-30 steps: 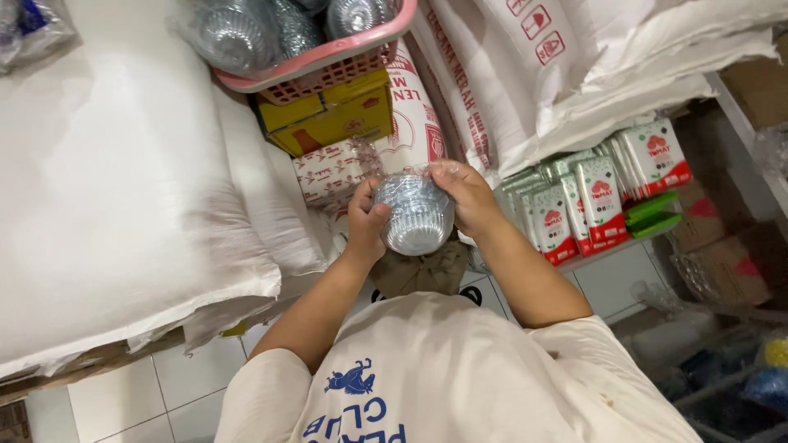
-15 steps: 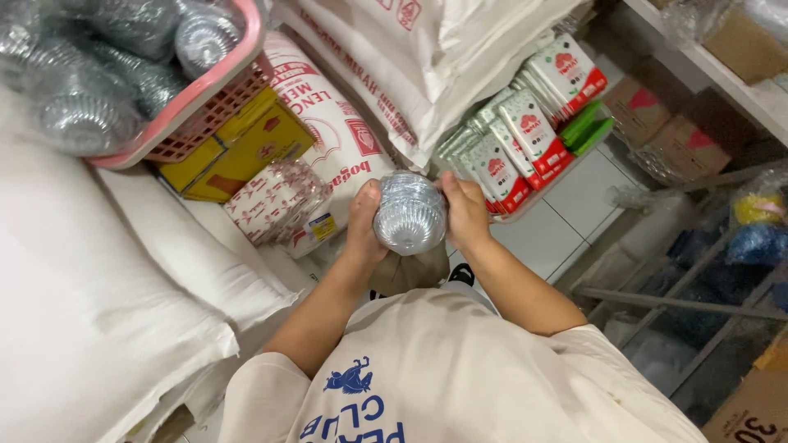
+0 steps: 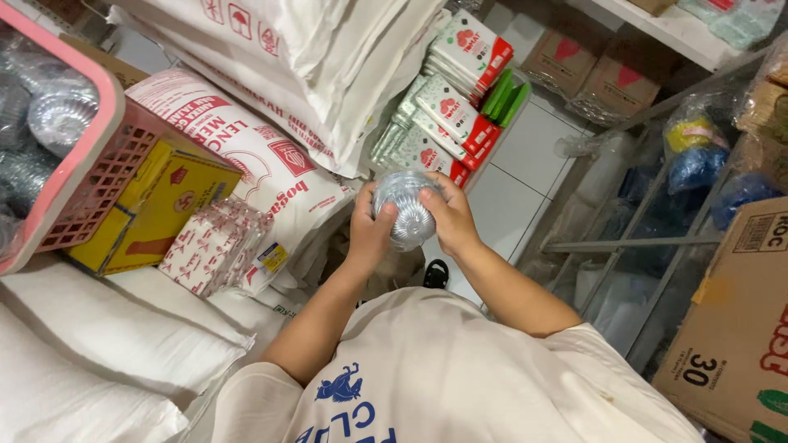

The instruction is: The person repeatedly picks up stacks of small, round, foil containers from a pink basket and places them onto a white shelf. The action is performed multiple times in a repetitive cycle.

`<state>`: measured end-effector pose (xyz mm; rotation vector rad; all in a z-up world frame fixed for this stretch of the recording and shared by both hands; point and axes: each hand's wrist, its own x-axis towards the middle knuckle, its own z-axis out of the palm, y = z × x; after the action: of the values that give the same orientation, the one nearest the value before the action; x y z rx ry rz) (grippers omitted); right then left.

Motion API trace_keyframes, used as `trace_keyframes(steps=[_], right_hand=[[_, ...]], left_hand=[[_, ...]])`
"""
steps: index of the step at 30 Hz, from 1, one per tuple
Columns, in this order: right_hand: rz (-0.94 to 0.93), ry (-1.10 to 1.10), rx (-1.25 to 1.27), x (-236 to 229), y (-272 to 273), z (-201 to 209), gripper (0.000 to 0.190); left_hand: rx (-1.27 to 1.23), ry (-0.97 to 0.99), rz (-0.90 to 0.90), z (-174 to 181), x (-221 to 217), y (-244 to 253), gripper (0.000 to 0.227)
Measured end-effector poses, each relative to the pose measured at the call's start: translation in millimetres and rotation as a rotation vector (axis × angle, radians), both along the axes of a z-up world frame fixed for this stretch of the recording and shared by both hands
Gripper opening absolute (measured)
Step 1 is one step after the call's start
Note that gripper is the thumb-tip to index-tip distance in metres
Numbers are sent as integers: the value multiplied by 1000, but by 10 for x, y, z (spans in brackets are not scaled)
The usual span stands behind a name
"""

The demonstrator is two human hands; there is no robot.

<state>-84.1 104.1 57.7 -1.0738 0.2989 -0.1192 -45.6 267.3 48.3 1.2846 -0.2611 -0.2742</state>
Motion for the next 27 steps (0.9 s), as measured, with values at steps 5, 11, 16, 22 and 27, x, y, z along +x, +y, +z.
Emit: trace_keyframes(steps=[5,11,16,22,27], right_hand=[[-5,-37,-80,-156,-200,3,41],[-147,-17,130,-361,-238,-40,31],[-282,-2,136,-552,-26,-20,33],[-450,42,351,-892,292,-19,35],[-509,86,454,-1194,442,-88,37]], left_hand=[[125,79,-57,-8,59,-158,36],[25,172,-225,-189,27,-282,36],[154,-260,-321,-30,6,-100,50],[-49,201,-574,-107,-99,-12,44],[-85,458,-556,-377,-356,-50,42]])
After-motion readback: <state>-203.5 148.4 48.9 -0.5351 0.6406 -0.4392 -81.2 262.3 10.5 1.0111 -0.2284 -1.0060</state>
